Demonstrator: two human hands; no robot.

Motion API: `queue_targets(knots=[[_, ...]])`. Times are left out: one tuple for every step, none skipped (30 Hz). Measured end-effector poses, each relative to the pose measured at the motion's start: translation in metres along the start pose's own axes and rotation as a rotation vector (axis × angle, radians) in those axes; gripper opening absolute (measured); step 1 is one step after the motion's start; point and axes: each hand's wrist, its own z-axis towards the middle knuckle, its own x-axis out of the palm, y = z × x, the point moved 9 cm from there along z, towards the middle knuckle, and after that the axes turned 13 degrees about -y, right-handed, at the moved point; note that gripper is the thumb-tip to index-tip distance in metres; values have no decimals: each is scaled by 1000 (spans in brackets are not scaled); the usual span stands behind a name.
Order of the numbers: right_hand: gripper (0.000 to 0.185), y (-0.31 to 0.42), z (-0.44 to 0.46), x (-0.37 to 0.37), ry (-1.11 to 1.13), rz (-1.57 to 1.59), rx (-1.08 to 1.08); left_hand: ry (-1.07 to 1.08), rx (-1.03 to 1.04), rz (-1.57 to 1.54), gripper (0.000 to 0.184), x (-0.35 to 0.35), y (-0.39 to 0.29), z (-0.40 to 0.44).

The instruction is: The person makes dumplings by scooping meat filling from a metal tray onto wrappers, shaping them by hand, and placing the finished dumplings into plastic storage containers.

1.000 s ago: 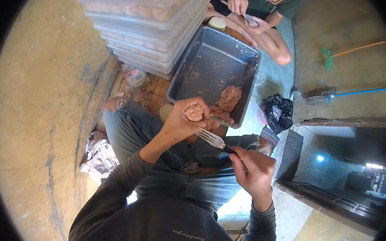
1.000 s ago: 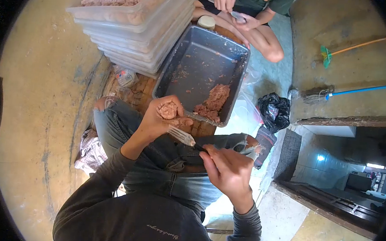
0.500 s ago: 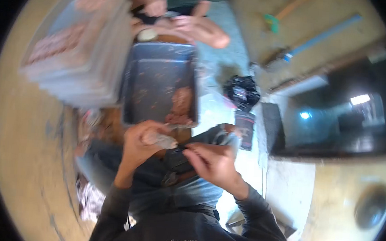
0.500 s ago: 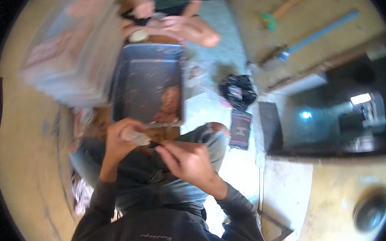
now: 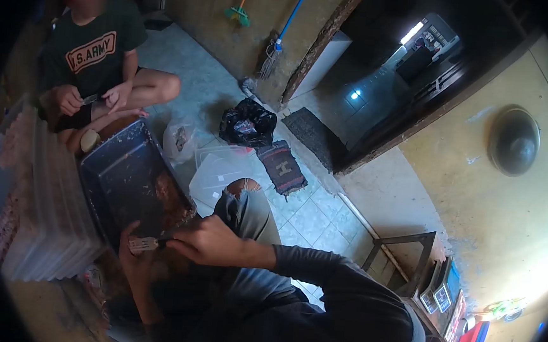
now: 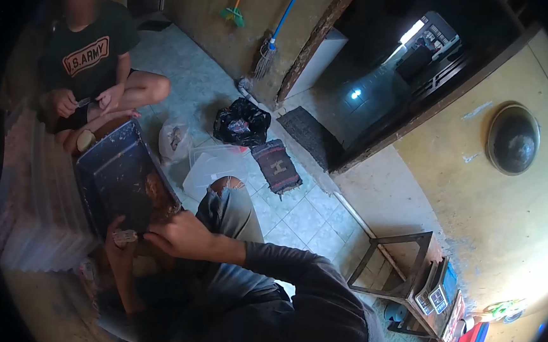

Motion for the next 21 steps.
queue_targets(knots=[[19,2,2,1,-31,23,-24,40,-52,-62,29,6,-1,3],[19,2,2,-1,-38,19,-23,47,-47,-63,29,6,-1,5],[19,1,3,2,-13,1,-5,56,-27,-60,28,5,-1,7],[20,-1,5,4,13,-13,8,59,-4,-57,27,3,-3,10],[20,1,10,-1,6,-7,5,58,2,-51,27,1,-6,11],[20,6,13,-11,-17,49,0,64,5,-67,26,-1,-9,9],[21,10,14,-16,-38,103,0,73,3,-83,25,-4,-10,7],[21,10,12,-15,-39,105,4,75,1,-80,25,-4,-7,7],[24,5,8,-7,65,95,52,86,59,-61,25,0,-7,8],[28,0,3,1,168,84,101,99,118,-42,25,4,-9,7],[28,4,7,-7,166,78,99,101,121,-47,25,7,-9,5],[28,7,11,-17,163,93,133,87,113,-52,25,9,-8,3],[29,9,13,-24,160,112,172,76,102,-53,25,11,-9,0],[29,5,8,-19,157,110,175,80,101,-54,25,13,-13,-2],[26,4,3,-11,129,100,116,118,111,-38,25,16,-20,-4],[23,4,-4,-6,100,87,59,158,122,-24,25,20,-23,-6],[23,8,-2,-14,96,81,62,165,124,-27,25,19,-19,-7],[27,12,2,-21,156,37,103,170,74,-1,24,15,-5,-9],[32,12,2,-23,217,-2,145,172,24,29,25,12,6,-9],[32,13,0,-22,215,4,146,172,24,36,25,10,8,-10],[33,18,-5,-18,223,-18,121,174,22,24,25,7,9,-12]])
